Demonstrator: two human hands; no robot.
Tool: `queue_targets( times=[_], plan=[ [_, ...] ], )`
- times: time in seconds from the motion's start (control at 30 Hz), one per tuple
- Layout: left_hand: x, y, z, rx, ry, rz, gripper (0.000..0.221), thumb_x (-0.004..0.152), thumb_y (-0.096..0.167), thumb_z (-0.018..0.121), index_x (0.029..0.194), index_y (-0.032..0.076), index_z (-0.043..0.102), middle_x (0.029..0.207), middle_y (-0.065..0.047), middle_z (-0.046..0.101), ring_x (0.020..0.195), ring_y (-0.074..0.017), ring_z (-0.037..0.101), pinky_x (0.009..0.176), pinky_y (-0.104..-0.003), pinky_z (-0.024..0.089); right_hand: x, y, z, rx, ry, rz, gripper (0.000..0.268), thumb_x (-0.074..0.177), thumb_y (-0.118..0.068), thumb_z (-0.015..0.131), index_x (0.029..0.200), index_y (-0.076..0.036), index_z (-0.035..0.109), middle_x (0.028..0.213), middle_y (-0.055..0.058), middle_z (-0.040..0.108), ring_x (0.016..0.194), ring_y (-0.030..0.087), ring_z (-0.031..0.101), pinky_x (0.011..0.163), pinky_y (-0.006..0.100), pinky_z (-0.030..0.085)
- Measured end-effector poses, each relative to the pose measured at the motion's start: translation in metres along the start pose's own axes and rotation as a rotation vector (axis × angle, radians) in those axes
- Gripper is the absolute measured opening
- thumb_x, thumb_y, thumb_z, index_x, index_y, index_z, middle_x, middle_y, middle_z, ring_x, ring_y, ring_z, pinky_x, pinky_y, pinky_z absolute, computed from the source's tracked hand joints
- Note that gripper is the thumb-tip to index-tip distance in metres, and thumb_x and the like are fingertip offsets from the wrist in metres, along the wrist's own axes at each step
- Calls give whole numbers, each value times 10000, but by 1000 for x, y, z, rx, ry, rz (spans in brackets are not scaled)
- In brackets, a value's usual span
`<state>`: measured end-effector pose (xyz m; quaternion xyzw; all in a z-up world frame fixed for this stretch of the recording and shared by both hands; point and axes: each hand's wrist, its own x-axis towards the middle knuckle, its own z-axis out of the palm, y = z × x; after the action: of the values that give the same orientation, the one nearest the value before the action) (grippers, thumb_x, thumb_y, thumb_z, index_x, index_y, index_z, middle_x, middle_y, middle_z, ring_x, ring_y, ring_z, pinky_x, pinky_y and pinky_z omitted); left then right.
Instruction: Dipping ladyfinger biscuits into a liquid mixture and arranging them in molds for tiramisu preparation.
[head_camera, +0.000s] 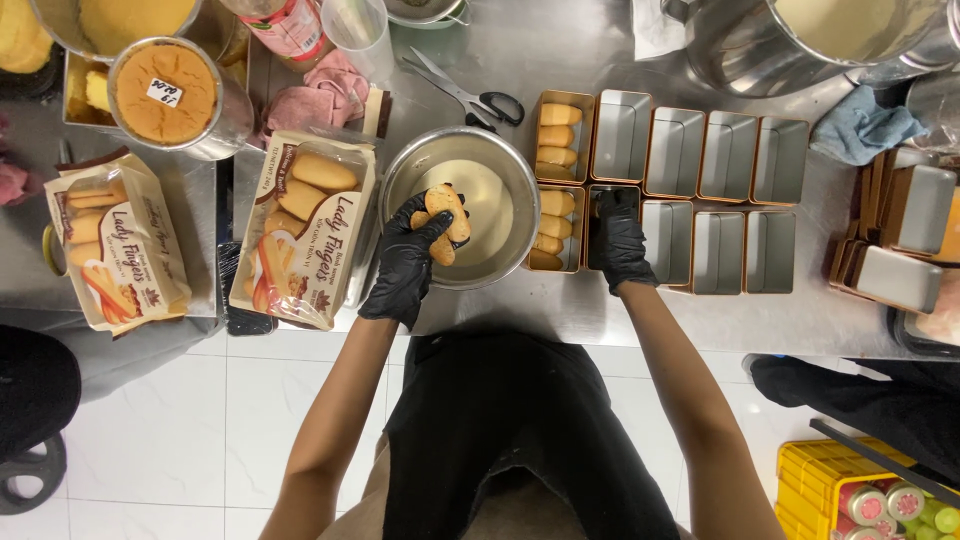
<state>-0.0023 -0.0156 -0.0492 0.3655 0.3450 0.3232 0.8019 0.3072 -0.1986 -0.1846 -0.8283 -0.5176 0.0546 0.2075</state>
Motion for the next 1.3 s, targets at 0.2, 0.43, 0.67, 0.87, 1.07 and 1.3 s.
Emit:
queue_targets(
  times=[0.2, 0.43, 0.67, 0.87, 1.07, 1.3],
  plan=[
    [0, -3, 9, 6, -11, -22, 364, 945, -1, 692, 1304, -4, 635, 1235, -139, 725, 1078, -220, 714, 936, -348, 596, 2, 1, 0, 108, 55, -20, 344, 898, 29, 567, 1234, -12, 625, 1149, 246, 642, 1024, 448, 632, 863, 489, 525],
    [-2, 4, 19, -40, 45, -120, 384, 918, -8, 703, 1296, -7, 641, 1217, -149, 729, 1055, -244, 724, 915, -372, 611, -7, 7, 4, -30, -24, -50, 219, 882, 6, 579, 1085, -22, 659, 1026, 227, 676, 945, 422, 659, 803, 484, 545],
    [-2, -3, 23, -161, 45, -238, 388, 913, 43, 727, 1282, -16, 620, 1200, -144, 726, 1072, -254, 721, 901, -373, 615, -10, 17, 8, -97, -116, 0, 283, 893, -6, 584, 1166, -24, 653, 1006, 223, 685, 883, 418, 669, 759, 476, 554],
    [-2, -6, 24, -200, 36, -292, 408, 906, 49, 681, 1300, -11, 596, 1148, -138, 702, 1029, -267, 719, 847, -386, 616, 4, -71, -76, -81, 18, -82, 471, 826, 24, 604, 1296, -8, 619, 1071, 233, 687, 894, 398, 675, 744, 465, 567],
    [3, -17, 29, -223, -5, -281, 421, 896, 25, 633, 1313, -9, 586, 1134, -129, 689, 999, -270, 715, 836, -388, 616, 16, -145, -59, 1044, -57, -68, 409, 1017, -5, 686, 1413, -15, 587, 1305, 95, 685, 1181, 154, 650, 1037, 314, 533],
    [1, 2, 14, -43, -78, -178, 428, 970, 28, 627, 1395, -5, 592, 1214, -137, 687, 1052, -216, 691, 921, -343, 577, 52, -184, -54, 1459, -491, 291, 413, 947, -70, 732, 1348, -38, 638, 1198, 42, 705, 1073, 131, 663, 933, 293, 558]
  ],
)
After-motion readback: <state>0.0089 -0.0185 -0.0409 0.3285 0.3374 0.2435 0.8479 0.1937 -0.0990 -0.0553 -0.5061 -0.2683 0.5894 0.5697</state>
